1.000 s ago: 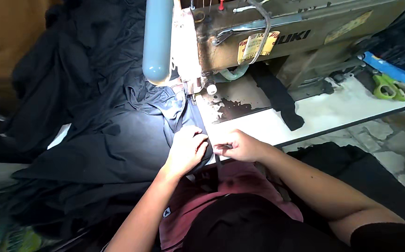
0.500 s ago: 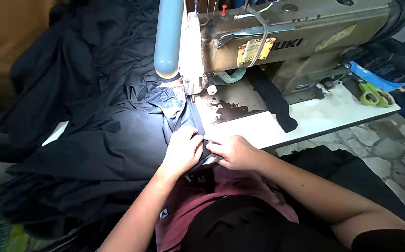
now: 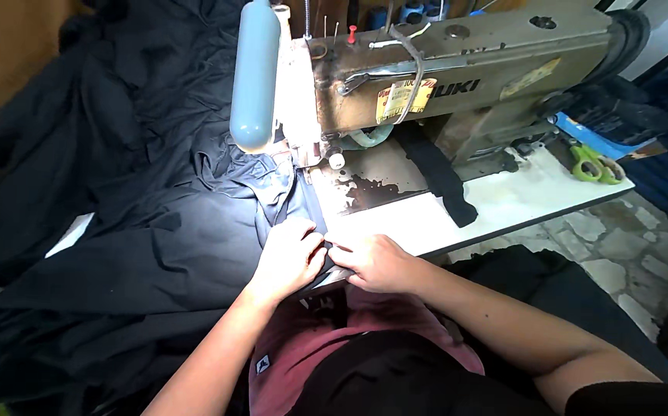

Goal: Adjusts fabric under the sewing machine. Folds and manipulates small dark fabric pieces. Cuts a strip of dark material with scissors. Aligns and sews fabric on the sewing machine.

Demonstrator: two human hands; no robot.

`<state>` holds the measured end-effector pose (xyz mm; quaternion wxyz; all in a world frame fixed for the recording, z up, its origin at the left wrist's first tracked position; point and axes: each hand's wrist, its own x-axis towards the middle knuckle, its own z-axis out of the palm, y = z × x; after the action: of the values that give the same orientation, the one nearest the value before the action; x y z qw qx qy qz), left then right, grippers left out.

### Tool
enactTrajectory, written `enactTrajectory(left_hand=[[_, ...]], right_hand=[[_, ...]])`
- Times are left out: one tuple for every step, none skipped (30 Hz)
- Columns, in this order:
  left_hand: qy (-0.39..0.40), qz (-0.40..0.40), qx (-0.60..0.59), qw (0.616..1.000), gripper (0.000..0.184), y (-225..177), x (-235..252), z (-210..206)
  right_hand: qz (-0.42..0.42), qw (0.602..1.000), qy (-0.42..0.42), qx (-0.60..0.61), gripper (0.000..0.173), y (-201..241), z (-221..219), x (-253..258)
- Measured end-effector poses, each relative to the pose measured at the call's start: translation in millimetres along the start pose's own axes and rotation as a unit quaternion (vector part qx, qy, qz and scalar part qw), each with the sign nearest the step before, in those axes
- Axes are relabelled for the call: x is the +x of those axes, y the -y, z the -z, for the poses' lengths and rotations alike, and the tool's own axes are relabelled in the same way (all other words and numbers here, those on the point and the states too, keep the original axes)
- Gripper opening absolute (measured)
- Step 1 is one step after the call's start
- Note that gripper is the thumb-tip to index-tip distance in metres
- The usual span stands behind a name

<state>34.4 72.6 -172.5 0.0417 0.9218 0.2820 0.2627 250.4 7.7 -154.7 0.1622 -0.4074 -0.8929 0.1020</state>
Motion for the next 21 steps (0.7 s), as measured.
enactTrajectory(left_hand=[[0.0, -0.003, 0.0, 1.0, 0.03, 1.3, 0.6, 0.3], [0.002, -0.004, 0.0, 1.0, 0.031, 2.6, 1.3, 0.7], [0.006, -0.003, -0.001, 1.0, 0.032, 3.9, 1.9, 1.0], [0.008, -0.004, -0.001, 1.0, 0.032, 5.4, 2.8, 1.2], [0.01, -0.003, -0.001, 1.0, 0.033, 7.2, 3.8, 1.1], [0.01, -0.002, -0.001, 1.0, 0.033, 9.2, 4.8, 0.5], [0.013, 0.001, 0.001, 1.0, 0.032, 10.8, 6.1, 0.5], [0.015, 0.004, 0.004, 1.0, 0.032, 12.3, 7.3, 0.3], [0.018, 0.006, 0.006, 1.0, 0.032, 13.8, 8.7, 0.2], [0.019, 0.007, 0.009, 1.0, 0.032, 15.4, 10.1, 0.0], [0.019, 0.007, 0.012, 1.0, 0.033, 17.0, 11.9, 0.0], [0.021, 0.009, 0.014, 1.0, 0.033, 18.3, 14.1, 0.4], [0.024, 0.012, 0.013, 1.0, 0.033, 19.6, 16.3, 0.7], [0.024, 0.014, 0.014, 1.0, 0.033, 21.3, 18.2, 0.8], [0.021, 0.012, 0.017, 1.0, 0.033, 23.5, 19.9, 0.3], [0.02, 0.011, 0.02, 1.0, 0.033, 25.7, 21.2, -0.3], [0.022, 0.009, 0.022, 0.999, 0.034, 28.1, 22.3, -0.9], [0.02, 0.007, 0.024, 0.999, 0.034, 30.6, 23.7, -1.9], [0.023, 0.005, 0.024, 0.999, 0.033, 32.7, 26.0, -1.7], [0.028, 0.005, 0.024, 0.999, 0.033, 34.9, 27.9, -1.2], [0.036, 0.005, 0.025, 0.999, 0.033, 36.8, 29.6, -0.6]], right_hand=[[0.001, 1.0, -0.004, 0.0, 0.02, -0.2, -0.3, 0.4], [0.001, 1.0, -0.006, 0.003, 0.02, -0.4, -0.3, 0.8], [-0.002, 1.0, -0.004, 0.006, 0.022, -0.4, 0.2, 1.1], [-0.011, 1.0, 0.0, 0.012, 0.023, 0.0, 1.6, 1.5], [-0.026, 0.999, 0.001, 0.021, 0.024, 0.2, 3.4, 1.8], [-0.043, 0.999, -0.017, 0.024, 0.023, -0.9, 3.7, 1.9], [-0.077, 0.996, -0.029, 0.032, 0.023, -2.2, 6.1, 2.4], [-0.124, 0.991, -0.042, 0.035, 0.023, -4.9, 8.9, 2.9], [-0.177, 0.982, -0.048, 0.033, 0.024, -9.5, 12.9, 3.2], [-0.228, 0.972, -0.055, 0.025, 0.028, -16.2, 16.7, 3.5], [-0.282, 0.958, -0.051, 0.011, 0.031, -23.3, 21.8, 4.5], [-0.337, 0.941, -0.043, -0.002, 0.033, -30.1, 27.7, 6.1], [-0.382, 0.923, -0.041, -0.014, 0.034, -37.0, 32.5, 7.8], [-0.41, 0.91, -0.05, -0.032, 0.036, -43.9, 35.4, 8.8], [-0.423, 0.902, -0.067, -0.052, 0.041, -50.6, 36.3, 9.0], [-0.423, 0.9, -0.084, -0.067, 0.047, -56.6, 35.8, 8.2], [-0.411, 0.903, -0.103, -0.075, 0.052, -61.2, 34.8, 6.1], [-0.39, 0.909, -0.125, -0.078, 0.054, -63.9, 34.6, 2.4], [-0.359, 0.917, -0.155, -0.075, 0.051, -66.0, 36.3, -3.2], [-0.325, 0.924, -0.189, -0.073, 0.045, -68.3, 40.6, -11.1], [-0.298, 0.924, -0.225, -0.081, 0.04, -73.0, 46.3, -21.6]])
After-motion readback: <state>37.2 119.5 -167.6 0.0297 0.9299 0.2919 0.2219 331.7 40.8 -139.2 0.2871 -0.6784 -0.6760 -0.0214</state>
